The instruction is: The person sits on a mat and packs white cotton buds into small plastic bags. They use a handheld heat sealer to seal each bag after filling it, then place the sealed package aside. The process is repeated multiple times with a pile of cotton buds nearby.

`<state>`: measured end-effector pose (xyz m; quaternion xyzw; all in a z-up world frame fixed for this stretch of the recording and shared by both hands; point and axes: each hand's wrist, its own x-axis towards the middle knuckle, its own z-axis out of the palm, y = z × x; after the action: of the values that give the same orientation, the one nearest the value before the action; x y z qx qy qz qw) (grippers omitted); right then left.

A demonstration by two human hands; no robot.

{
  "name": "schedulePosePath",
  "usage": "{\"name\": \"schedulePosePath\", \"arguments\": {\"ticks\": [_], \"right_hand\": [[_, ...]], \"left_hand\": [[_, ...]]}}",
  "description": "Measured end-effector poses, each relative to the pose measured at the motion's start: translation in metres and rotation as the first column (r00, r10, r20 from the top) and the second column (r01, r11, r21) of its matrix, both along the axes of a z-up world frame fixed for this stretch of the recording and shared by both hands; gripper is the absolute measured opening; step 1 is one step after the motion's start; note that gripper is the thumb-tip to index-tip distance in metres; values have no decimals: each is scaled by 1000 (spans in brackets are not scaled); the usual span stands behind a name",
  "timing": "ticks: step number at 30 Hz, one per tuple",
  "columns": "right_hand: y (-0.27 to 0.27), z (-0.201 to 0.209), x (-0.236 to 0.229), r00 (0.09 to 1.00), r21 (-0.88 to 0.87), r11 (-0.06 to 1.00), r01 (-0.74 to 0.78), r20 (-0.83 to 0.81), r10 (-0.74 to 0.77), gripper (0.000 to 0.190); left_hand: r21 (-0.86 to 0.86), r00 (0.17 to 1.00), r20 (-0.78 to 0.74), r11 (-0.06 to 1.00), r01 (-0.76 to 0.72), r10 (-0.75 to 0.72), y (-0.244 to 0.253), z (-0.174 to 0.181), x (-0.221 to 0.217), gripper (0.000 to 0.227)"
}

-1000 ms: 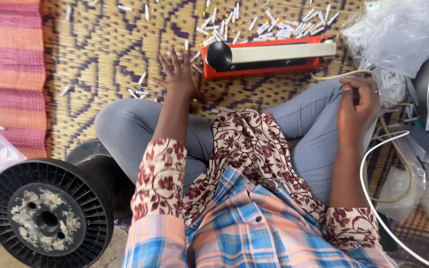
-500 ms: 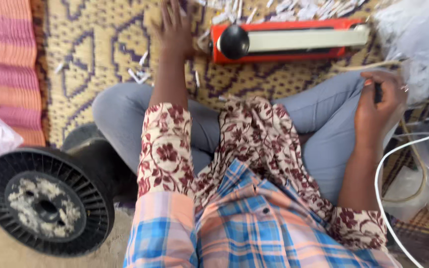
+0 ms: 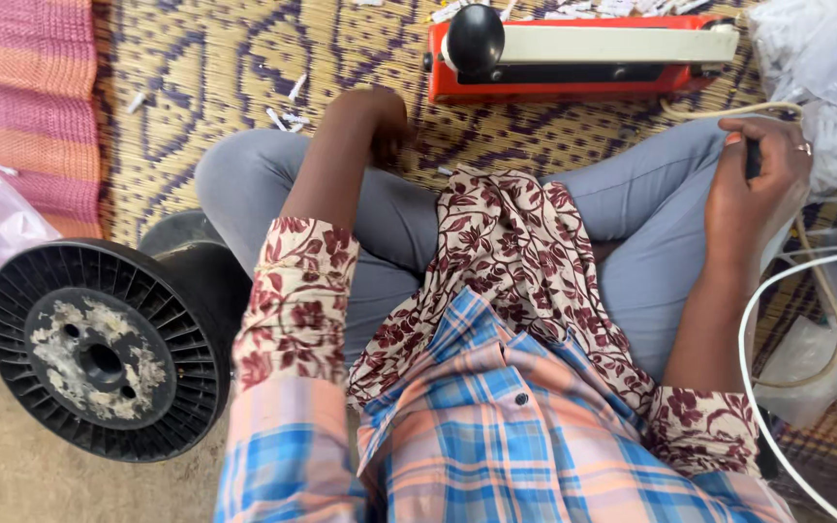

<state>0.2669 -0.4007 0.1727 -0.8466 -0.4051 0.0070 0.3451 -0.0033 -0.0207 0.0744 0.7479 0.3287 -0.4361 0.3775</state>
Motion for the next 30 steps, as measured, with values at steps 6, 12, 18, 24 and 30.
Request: {"name": "schedulePosePath", "arguments": {"ticks": [6, 12, 18, 24, 30], "right_hand": [[-4, 2, -2, 1000, 11, 1000, 5, 23, -5, 21], [-6, 4, -7, 999, 8, 1000, 8, 44, -8, 20], [6, 15, -10, 998, 0, 999, 33, 50, -33, 20], [2, 7, 3, 997, 15, 999, 52, -55, -51, 13], [7, -44, 85, 993, -32, 995, 98, -57, -99, 29]], "left_hand": [[255, 929, 344, 939, -231, 135, -30, 42, 1, 54], [176, 965, 130, 963, 202, -226, -88, -15, 15, 60], [328, 904, 184, 891, 313, -385, -76, -63, 10, 55], [353, 868, 238, 871, 341, -436, -87, -45, 13, 47], [404, 854, 220, 841, 360, -471, -90, -37, 12, 30]]}}
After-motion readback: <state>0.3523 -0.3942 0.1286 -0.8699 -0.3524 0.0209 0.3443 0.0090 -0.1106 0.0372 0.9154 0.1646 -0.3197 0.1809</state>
